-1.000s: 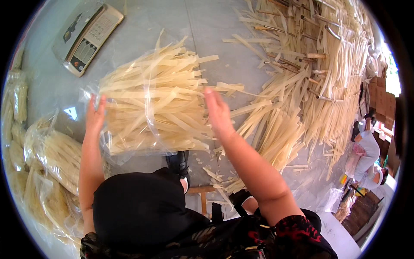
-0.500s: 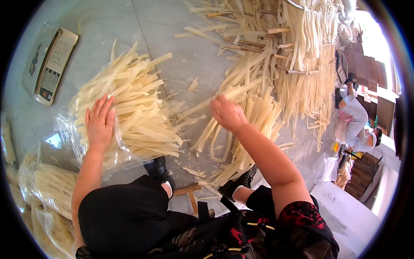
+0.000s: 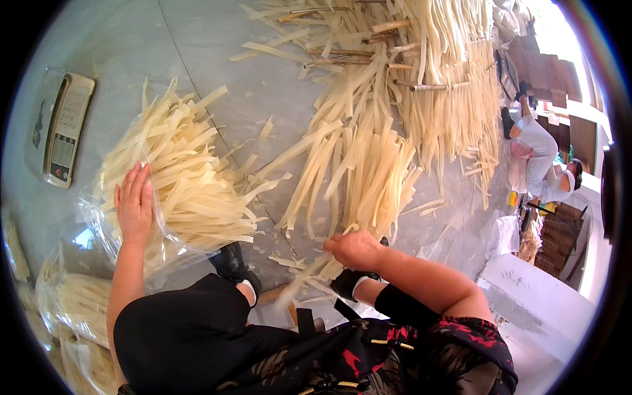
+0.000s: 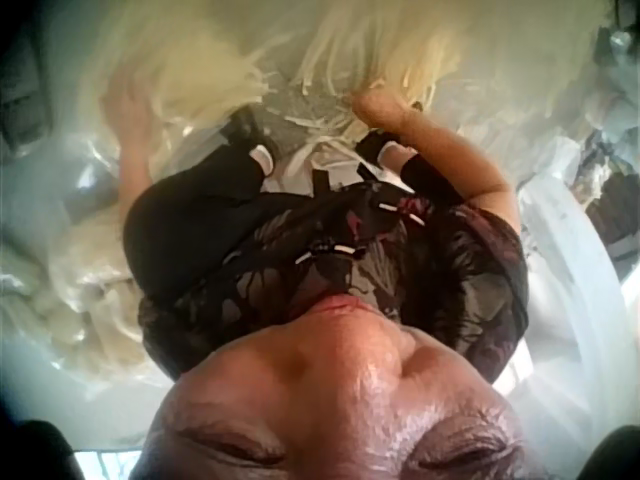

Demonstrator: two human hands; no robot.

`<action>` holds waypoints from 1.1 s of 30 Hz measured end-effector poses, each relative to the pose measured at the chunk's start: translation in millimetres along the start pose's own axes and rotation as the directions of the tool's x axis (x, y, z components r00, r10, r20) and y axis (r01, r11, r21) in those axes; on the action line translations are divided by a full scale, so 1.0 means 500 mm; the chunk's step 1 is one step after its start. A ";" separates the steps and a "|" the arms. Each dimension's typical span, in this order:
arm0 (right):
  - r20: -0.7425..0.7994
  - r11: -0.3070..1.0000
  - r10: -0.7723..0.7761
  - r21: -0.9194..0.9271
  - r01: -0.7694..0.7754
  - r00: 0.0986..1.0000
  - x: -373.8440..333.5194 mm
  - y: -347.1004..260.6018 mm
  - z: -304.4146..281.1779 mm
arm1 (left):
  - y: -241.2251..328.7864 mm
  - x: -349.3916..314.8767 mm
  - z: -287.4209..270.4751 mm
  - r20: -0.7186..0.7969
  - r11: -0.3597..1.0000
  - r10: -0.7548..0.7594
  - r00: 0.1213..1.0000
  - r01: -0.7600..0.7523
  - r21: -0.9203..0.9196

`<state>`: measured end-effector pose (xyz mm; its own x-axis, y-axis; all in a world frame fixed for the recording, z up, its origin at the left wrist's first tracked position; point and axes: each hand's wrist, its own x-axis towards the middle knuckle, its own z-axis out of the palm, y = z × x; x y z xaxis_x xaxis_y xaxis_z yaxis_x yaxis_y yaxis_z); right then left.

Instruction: The person gathers bundles of long, flat dried noodles by hand, places them into plastic bags, and weighs the filled bags on a digital scale. They also handle wooden poles that hold more bundles of noodles.

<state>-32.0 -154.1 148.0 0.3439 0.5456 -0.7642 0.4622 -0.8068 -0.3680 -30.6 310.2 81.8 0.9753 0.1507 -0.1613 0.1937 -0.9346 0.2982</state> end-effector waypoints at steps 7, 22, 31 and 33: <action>-0.419 0.930 0.161 -0.239 -0.279 0.893 -0.008 0.062 -0.163 | -0.011 -0.002 -0.002 -0.019 1.000 -0.003 1.000 0.003 0.017; -0.415 0.940 0.062 -0.281 -0.192 0.908 0.088 0.134 -0.102 | 0.000 0.003 -0.001 -0.048 1.000 -0.026 0.999 0.027 0.011; -0.696 0.979 -0.047 -0.173 -0.104 0.717 0.354 0.048 -0.068 | -0.006 0.011 0.006 -0.036 0.999 -0.013 0.999 0.015 0.041; -0.665 0.988 -0.030 -0.132 -0.078 0.746 0.318 0.075 0.000 | -0.009 0.008 0.004 -0.036 0.999 -0.004 0.999 0.005 0.033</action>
<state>40.0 -97.8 12.6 0.7863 0.5820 -0.2072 0.5378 -0.8099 -0.2340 -27.6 314.3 78.1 0.9778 0.1655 -0.1287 0.1949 -0.9440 0.2664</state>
